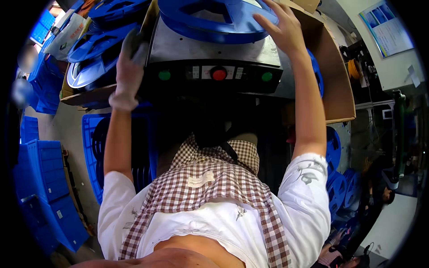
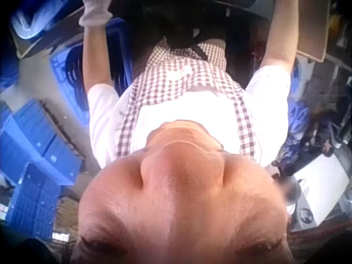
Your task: The person repeatedly picks up blue plastic fan-like parts from a cardboard box, places them on a small machine, and then stacks them into a blue bin. The person continues this cycle, filling the bin with the parts.
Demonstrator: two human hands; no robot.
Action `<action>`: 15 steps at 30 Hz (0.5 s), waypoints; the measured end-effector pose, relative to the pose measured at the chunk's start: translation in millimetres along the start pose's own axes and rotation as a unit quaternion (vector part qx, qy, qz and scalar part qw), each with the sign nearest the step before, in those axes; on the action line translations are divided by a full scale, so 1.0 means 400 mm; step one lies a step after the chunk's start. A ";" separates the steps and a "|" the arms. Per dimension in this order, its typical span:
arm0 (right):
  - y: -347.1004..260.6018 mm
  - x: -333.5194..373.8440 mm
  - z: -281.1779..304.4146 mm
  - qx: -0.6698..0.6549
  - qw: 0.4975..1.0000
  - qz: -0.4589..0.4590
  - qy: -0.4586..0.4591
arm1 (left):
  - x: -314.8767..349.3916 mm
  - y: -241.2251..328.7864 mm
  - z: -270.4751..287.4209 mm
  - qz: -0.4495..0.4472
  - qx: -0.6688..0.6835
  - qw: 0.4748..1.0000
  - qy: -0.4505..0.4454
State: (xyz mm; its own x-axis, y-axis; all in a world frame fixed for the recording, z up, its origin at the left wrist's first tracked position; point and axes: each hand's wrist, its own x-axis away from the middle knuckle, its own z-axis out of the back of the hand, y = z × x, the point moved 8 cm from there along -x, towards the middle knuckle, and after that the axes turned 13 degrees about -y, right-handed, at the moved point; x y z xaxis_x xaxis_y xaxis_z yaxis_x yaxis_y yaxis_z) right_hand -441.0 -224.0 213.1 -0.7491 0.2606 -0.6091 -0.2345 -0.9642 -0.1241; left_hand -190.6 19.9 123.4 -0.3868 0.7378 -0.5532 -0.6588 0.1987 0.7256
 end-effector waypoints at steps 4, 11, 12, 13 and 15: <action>0.216 0.341 -0.058 -0.237 0.934 -0.266 0.005 | 0.105 -0.062 -0.042 0.070 -0.138 0.988 0.022; 0.164 0.433 -0.196 -0.163 0.946 -0.278 -0.024 | 0.122 -0.103 -0.076 0.095 -0.215 0.972 0.002; 0.163 0.440 -0.210 -0.139 0.953 -0.267 -0.027 | 0.125 -0.137 -0.074 0.093 -0.189 0.978 0.000; 0.158 0.434 -0.227 -0.120 0.961 -0.249 -0.027 | 0.121 -0.168 -0.061 0.090 -0.170 0.981 0.005; 0.130 0.422 -0.248 -0.155 0.937 -0.299 -0.089 | 0.145 -0.205 -0.030 0.159 -0.217 0.963 0.005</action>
State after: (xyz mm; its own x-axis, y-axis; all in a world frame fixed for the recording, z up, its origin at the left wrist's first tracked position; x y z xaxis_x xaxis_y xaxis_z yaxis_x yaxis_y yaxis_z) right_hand -518.2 -235.1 25.9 -0.6387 0.7372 -0.2204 -0.4749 -0.6031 -0.6409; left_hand -166.8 38.6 26.9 -0.6180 0.7103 -0.3369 -0.7133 -0.3266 0.6200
